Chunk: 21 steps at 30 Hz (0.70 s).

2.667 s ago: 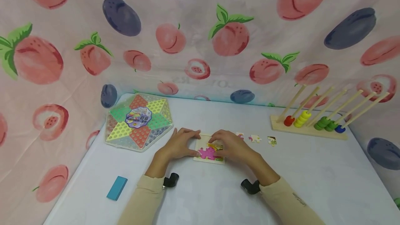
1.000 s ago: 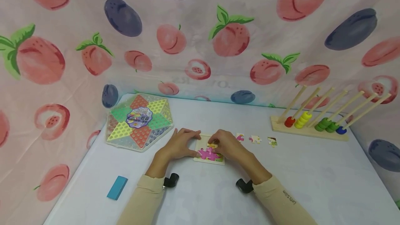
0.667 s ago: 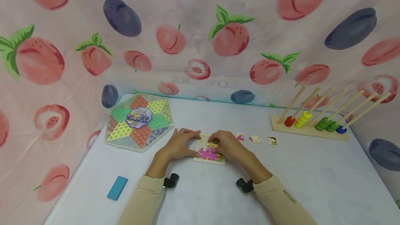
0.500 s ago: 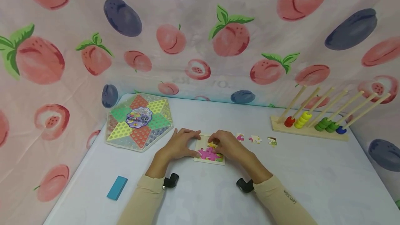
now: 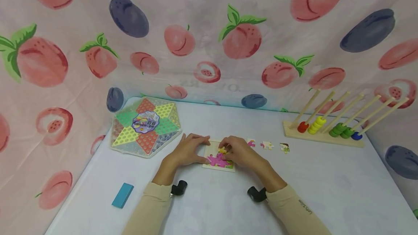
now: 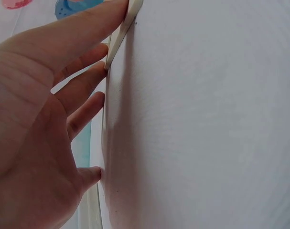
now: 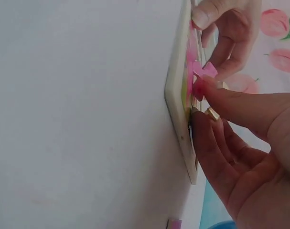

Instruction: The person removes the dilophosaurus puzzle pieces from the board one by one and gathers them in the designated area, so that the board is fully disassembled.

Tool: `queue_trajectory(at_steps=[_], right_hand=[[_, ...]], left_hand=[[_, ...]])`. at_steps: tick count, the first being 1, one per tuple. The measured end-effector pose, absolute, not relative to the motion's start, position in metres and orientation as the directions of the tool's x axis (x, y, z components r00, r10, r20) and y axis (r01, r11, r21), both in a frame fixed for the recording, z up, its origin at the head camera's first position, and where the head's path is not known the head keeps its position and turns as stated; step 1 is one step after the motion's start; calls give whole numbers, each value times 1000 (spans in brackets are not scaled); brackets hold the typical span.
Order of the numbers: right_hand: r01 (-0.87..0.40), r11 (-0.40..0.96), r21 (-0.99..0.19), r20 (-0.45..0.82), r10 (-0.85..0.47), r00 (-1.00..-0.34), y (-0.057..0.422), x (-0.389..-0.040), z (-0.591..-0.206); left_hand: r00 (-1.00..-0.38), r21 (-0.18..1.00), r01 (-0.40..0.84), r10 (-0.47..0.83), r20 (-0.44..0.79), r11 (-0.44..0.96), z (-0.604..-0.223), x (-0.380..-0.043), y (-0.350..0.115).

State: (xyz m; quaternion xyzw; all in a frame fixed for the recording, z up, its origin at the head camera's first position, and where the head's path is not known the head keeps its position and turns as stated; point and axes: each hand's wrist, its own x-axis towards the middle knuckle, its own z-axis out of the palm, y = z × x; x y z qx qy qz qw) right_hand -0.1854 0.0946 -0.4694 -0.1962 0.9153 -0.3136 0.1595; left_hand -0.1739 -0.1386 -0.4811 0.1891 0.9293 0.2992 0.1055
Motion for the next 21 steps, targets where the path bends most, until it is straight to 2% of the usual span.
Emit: queue_trajectory(at_steps=[8,21], right_hand=[[-256,696,-671,-141,-458,-878,100,-185,-472],[-183,629,-756,-117,-405,-907,118,-183,-463]], left_hand=[[-907,602,285,414,-84,746,-481,-174,-139],[-907,596,277,410,-98,754,-480,-173,-138]])
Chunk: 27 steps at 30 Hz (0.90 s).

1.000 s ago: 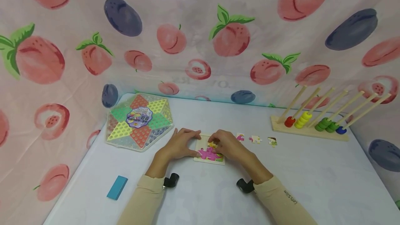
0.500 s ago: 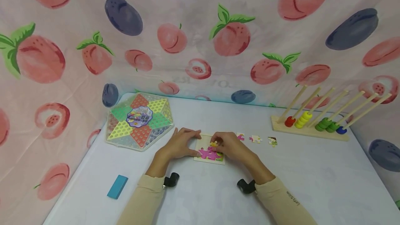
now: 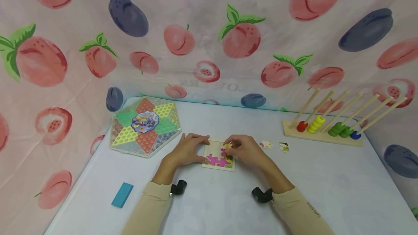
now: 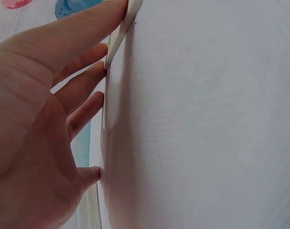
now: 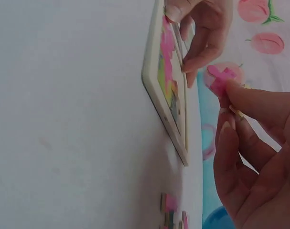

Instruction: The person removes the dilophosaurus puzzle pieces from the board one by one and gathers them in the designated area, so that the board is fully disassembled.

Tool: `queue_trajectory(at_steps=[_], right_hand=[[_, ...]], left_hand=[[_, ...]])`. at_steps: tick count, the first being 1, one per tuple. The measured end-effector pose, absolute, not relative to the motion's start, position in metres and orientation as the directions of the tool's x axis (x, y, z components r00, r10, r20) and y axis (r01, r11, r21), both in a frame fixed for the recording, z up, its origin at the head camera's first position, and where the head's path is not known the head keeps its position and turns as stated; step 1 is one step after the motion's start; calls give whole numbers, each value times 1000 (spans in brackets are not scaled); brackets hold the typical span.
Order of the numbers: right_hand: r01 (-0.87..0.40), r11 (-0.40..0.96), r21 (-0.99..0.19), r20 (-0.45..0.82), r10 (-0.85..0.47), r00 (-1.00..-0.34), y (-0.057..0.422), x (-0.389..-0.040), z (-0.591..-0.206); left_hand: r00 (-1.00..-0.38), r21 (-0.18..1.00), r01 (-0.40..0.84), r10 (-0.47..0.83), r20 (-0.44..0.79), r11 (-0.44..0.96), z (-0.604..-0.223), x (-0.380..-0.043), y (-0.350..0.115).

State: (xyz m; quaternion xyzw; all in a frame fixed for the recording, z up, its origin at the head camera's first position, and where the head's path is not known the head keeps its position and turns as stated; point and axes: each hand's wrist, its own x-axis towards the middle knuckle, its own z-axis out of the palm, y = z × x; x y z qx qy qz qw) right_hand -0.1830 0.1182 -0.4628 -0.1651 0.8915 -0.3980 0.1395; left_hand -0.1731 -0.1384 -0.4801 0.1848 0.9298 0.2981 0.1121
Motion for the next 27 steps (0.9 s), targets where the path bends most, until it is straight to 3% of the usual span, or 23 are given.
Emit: queue_trajectory(at_steps=[9,19,27], right_hand=[[-52,517,-854,-169,-371,-913,137,-187,-451],[-85,469,-879,-83,-327,-941,157,-187,-445],[-24,486,-873,-132,-284,-950,178,-181,-442]], left_hand=[[-907,595,276,409,-97,754,-478,-173,-137],[-907,601,274,410,-97,750,-478,-174,-136],[-908,596,271,406,-102,756,-479,-173,-137]])
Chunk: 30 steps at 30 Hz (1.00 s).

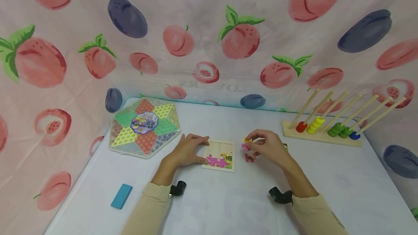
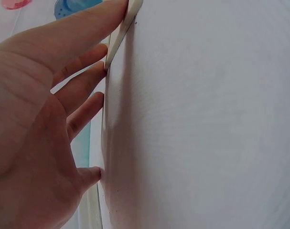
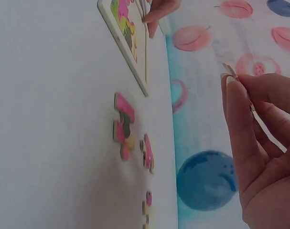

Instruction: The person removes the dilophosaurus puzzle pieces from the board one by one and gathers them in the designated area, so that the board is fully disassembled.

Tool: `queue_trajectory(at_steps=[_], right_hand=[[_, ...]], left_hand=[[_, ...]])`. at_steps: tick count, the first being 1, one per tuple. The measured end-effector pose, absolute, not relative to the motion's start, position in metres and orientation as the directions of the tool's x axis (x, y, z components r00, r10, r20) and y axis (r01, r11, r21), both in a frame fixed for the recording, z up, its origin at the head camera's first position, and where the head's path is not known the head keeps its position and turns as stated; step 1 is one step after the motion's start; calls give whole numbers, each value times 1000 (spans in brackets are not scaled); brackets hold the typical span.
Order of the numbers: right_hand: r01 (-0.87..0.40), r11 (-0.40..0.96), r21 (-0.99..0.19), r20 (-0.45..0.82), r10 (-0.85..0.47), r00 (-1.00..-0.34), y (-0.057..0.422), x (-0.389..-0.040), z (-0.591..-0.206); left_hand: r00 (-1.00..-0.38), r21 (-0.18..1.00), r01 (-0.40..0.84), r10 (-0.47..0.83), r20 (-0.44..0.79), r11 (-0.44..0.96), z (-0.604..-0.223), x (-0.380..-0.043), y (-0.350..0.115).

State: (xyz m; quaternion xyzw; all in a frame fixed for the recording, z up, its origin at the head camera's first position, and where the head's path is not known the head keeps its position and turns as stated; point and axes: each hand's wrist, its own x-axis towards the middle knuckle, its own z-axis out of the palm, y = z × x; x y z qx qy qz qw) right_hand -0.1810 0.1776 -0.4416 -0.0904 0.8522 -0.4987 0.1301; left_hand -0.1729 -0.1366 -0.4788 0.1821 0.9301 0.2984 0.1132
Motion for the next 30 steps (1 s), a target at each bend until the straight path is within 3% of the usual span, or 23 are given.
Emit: queue_trajectory(at_steps=[13,30], right_hand=[[74,591,-803,-249,-221,-943,219,-163,-454],[-16,725,-688,-203,-213,-956,231,-156,-471]], left_hand=[[-908,604,272,408,-97,749,-480,-172,-137],[-908,608,270,407,-97,747,-478,-172,-138]])
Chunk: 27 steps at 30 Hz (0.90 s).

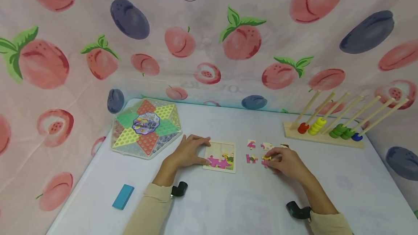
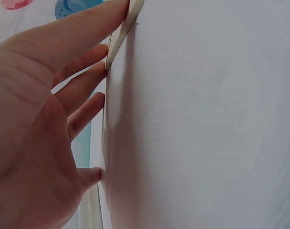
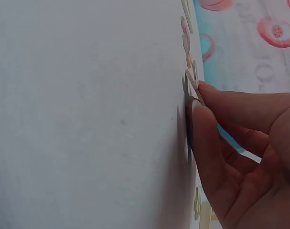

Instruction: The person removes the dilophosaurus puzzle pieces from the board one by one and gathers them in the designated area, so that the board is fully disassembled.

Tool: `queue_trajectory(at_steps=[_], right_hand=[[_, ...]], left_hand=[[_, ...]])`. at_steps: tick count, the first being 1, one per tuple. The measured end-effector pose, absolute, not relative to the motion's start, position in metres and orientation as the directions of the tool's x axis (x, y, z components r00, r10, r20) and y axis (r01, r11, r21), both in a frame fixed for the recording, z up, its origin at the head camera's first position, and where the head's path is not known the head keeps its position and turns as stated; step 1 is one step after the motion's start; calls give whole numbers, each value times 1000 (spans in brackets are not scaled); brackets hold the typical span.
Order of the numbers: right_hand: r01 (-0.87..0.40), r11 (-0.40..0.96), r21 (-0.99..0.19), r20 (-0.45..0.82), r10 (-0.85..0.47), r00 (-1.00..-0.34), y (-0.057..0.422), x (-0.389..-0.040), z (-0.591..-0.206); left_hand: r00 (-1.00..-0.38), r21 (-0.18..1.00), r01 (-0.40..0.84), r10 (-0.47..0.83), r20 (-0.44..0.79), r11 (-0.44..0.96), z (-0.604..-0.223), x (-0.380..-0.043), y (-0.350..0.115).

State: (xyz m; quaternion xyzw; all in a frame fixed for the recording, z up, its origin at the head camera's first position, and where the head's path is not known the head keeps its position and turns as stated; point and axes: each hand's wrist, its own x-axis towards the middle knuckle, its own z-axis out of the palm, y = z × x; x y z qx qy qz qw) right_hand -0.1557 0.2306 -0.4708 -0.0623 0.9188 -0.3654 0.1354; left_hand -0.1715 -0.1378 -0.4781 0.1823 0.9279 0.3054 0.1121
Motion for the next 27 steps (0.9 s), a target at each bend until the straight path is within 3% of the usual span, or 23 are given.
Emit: queue_trajectory(at_steps=[27], right_hand=[[130,816,-564,-346,-91,-934,225,-164,-460]], left_hand=[[-906,591,278,411,-100,757,-480,-174,-138]])
